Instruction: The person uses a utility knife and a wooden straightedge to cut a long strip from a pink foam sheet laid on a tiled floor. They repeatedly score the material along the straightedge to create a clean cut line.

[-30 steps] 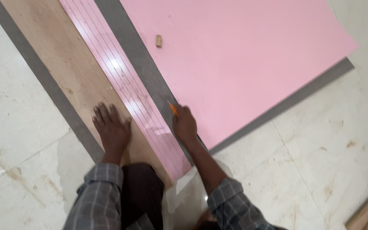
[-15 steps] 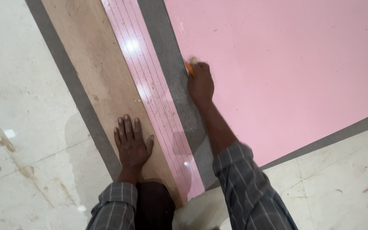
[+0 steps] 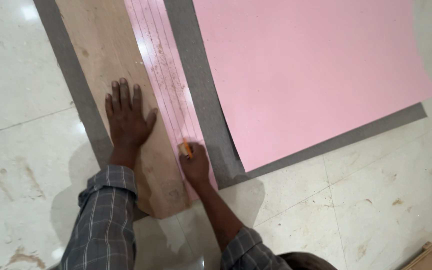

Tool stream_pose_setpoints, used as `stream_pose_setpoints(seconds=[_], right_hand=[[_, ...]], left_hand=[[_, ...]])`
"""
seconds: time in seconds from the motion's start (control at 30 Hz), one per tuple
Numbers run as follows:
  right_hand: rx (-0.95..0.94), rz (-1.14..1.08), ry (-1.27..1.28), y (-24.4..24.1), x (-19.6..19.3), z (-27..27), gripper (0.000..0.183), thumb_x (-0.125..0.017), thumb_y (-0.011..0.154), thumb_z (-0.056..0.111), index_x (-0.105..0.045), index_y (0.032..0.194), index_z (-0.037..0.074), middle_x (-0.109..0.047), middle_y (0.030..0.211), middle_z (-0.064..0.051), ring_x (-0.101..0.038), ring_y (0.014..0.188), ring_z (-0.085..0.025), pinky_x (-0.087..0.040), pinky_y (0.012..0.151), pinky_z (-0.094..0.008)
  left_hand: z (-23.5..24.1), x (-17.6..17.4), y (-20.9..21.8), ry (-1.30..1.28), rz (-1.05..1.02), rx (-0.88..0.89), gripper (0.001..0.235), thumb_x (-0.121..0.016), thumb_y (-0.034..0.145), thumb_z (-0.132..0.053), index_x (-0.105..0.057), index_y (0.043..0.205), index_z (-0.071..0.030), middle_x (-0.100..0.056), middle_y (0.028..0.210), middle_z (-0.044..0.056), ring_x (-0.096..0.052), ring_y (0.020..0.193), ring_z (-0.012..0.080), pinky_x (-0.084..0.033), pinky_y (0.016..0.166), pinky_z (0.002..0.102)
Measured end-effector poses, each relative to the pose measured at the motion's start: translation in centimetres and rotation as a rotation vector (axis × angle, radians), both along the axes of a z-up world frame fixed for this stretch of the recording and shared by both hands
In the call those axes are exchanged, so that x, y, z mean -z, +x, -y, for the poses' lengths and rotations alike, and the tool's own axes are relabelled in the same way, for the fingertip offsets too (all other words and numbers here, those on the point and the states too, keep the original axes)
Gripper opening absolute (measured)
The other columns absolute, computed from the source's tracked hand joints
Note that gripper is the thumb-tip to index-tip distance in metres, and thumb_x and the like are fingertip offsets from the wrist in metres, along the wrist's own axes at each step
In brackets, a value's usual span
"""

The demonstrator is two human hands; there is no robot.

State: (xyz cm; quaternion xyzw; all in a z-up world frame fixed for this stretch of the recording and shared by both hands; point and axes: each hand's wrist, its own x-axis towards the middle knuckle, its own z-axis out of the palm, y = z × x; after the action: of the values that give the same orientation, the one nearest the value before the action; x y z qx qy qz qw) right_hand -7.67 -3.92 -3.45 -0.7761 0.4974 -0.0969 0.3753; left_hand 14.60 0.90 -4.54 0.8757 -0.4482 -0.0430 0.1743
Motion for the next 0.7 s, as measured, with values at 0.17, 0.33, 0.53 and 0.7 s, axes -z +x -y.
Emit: stream_pose_setpoints(seconds=[0.17, 0.33, 0.53, 0.7], right_hand=[[-0.053, 0.025, 0.129, -3.0, -0.2, -2.4, 0.029, -0.072, 0.085, 0.018, -0.063, 0.107, 0.001, -0.068, 0.105, -0.020, -0.069, 0.096, -0.036, -0.054, 0.084, -0.043], [0.012, -0.095, 0.178, -2.7, -1.5, -3.0, 0.031, -0.067, 0.089, 0.024, -0.059, 0.110, 0.002, -0.073, 0.099, -0.019, -0.073, 0.092, -0.037, -0.056, 0.080, -0.045], [0.090, -0.008, 0.154, -1.9, -0.9, -4.5, 0.034, -0.062, 0.093, 0.023, -0.051, 0.118, 0.002, -0.072, 0.099, -0.020, -0.072, 0.090, -0.036, -0.055, 0.081, -0.046], [0.086, 0.173, 0.147, -2.8, 0.1, -3.2, 0.032, -0.067, 0.092, 0.020, -0.053, 0.113, 0.001, -0.070, 0.091, -0.016, -0.070, 0.078, -0.026, -0.056, 0.074, -0.041]], left_hand=[[-0.2, -0.2, -0.1, 0.053, -0.022, -0.038, 0.079, -0.048, 0.104, -0.064, -0.036, 0.165, -0.016, -0.020, 0.173, 0.019, -0.014, 0.159, 0.0416, -0.010, 0.126, 0.063], [-3.9, -2.6, -4.3, 0.128, -0.124, -0.150, 0.084, -0.067, 0.095, -0.057, -0.034, 0.163, -0.019, -0.013, 0.171, 0.021, -0.005, 0.155, 0.0467, -0.012, 0.123, 0.063], [-10.8, -2.1, -11.9, -0.091, -0.434, -0.681, 0.089, -0.084, 0.088, -0.033, -0.035, 0.156, -0.003, -0.039, 0.155, 0.024, -0.035, 0.143, 0.0444, -0.035, 0.117, 0.056], [-12.2, -1.2, -13.3, -0.204, -0.484, -0.750, 0.082, -0.084, 0.084, -0.026, -0.041, 0.148, 0.001, -0.048, 0.145, 0.024, -0.045, 0.133, 0.0418, -0.040, 0.109, 0.053]])
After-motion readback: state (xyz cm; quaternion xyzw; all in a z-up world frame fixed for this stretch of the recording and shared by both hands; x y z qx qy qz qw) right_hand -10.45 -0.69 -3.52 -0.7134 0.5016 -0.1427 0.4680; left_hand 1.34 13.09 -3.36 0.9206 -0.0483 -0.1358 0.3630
